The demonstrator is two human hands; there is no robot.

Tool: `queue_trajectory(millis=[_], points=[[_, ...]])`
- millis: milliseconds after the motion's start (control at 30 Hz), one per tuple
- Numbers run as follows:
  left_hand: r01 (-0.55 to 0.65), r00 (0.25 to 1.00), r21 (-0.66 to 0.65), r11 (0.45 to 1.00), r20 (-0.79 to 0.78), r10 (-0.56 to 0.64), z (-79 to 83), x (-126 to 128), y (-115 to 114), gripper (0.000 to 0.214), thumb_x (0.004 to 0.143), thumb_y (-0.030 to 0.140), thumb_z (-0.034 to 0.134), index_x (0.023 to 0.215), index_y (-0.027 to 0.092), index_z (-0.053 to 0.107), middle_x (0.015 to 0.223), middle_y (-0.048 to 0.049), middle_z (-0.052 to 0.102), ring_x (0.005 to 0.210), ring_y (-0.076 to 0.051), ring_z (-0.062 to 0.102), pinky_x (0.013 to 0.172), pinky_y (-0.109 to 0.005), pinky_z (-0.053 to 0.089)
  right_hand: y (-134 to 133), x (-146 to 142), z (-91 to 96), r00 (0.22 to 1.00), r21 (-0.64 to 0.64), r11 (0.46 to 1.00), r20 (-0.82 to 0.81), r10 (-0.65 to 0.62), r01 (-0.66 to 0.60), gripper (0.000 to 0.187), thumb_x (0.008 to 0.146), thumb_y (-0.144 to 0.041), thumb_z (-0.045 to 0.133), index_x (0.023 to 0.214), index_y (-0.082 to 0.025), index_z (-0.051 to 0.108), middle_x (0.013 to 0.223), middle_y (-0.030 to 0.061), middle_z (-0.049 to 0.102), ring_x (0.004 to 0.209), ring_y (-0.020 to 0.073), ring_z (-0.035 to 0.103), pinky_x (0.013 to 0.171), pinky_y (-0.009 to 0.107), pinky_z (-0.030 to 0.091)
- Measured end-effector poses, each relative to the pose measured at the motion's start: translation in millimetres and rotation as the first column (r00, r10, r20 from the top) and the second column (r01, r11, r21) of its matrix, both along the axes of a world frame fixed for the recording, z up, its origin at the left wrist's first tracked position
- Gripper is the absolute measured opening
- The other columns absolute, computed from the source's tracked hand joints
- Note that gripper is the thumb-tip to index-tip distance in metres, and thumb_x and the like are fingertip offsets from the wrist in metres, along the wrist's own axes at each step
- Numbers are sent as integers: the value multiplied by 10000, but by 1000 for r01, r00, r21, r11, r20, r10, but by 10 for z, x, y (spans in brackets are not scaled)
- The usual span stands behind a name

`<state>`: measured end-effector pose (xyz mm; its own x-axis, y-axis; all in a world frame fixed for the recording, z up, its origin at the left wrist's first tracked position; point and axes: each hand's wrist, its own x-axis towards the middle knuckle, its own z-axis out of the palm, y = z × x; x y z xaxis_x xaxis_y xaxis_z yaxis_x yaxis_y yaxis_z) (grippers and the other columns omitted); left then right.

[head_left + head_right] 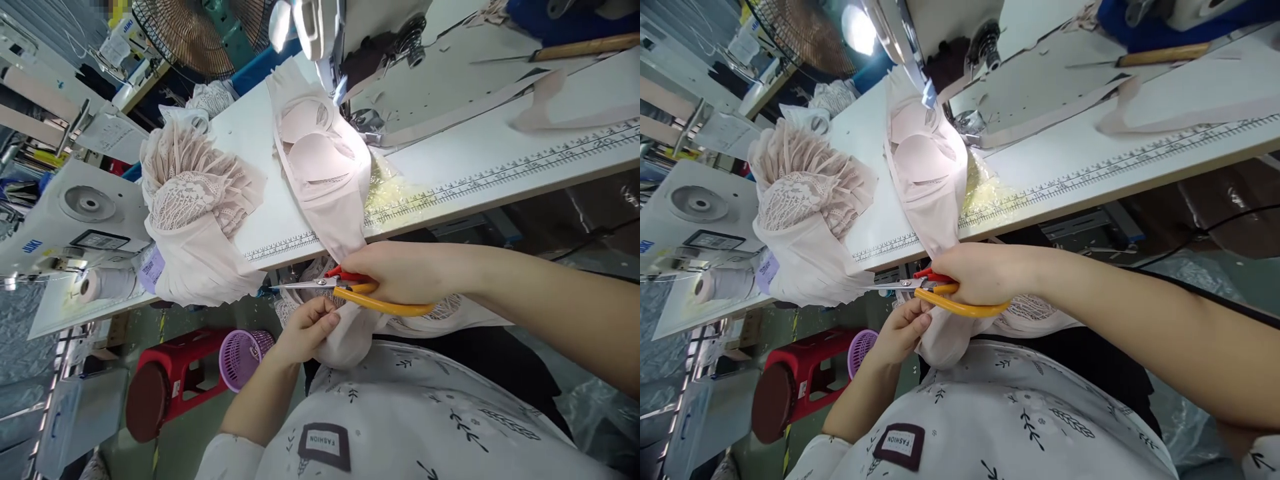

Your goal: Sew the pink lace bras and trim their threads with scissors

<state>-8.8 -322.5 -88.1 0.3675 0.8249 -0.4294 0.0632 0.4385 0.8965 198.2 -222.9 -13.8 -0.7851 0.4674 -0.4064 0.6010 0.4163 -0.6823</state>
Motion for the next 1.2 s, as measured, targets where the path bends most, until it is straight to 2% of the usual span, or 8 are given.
queue_trajectory(millis=[167, 467, 833, 1000, 1100, 1200], points=[[-36, 998, -82, 996, 39, 40, -53, -31, -12, 463, 717, 560, 675, 719, 153, 456, 604, 44, 412, 521, -57, 329, 514, -198, 251, 16, -19, 23, 1000, 25, 1000, -17, 10, -9, 199, 760, -208, 534, 627, -205, 386, 615, -13, 481, 513, 125, 410, 483, 264, 301], [-156, 983, -141, 978, 80, 168, -2, 14, -26, 491, 630, 556, 744, 681, 148, 474, 569, 42, 446, 482, -54, 357, 482, -193, 260, 45, -47, 26, 996, 50, 998, -84, 35, -31, 198, 760, -214, 521, 617, -210, 382, 630, -5, 487, 495, 122, 408, 433, 259, 300], [-186, 978, -186, 965, 57, 199, 41, 4, -9, 492, 602, 537, 774, 630, 138, 486, 562, 35, 438, 507, -66, 390, 532, -211, 316, 71, -61, 54, 997, 24, 998, -57, 58, -57, 168, 768, -233, 527, 659, -204, 403, 693, 10, 519, 529, 127, 431, 455, 259, 312], [-151, 989, -116, 982, -22, 150, 6, -54, -8, 466, 630, 563, 747, 693, 133, 576, 576, 11, 497, 567, -108, 479, 594, -238, 390, 64, -73, 68, 996, 37, 997, -54, 71, -69, 148, 761, -224, 547, 682, -200, 425, 735, 15, 535, 564, 135, 464, 471, 258, 334], [-60, 996, 33, 998, -63, 62, 40, -60, 32, 424, 719, 556, 681, 791, 140, 644, 709, -37, 599, 736, -167, 567, 726, -285, 444, 48, -70, 85, 995, 52, 996, -59, 76, -73, 148, 767, -209, 555, 686, -195, 433, 743, 14, 540, 569, 131, 472, 474, 253, 338], [63, 993, 195, 979, -107, -43, 120, -29, 103, 361, 820, 493, 602, 929, 157, 680, 897, -73, 654, 910, -207, 582, 860, -326, 436, 53, -54, 66, 993, 62, 995, -77, 88, -83, 158, 765, -205, 567, 680, -192, 434, 729, 7, 541, 556, 123, 470, 469, 247, 334]])
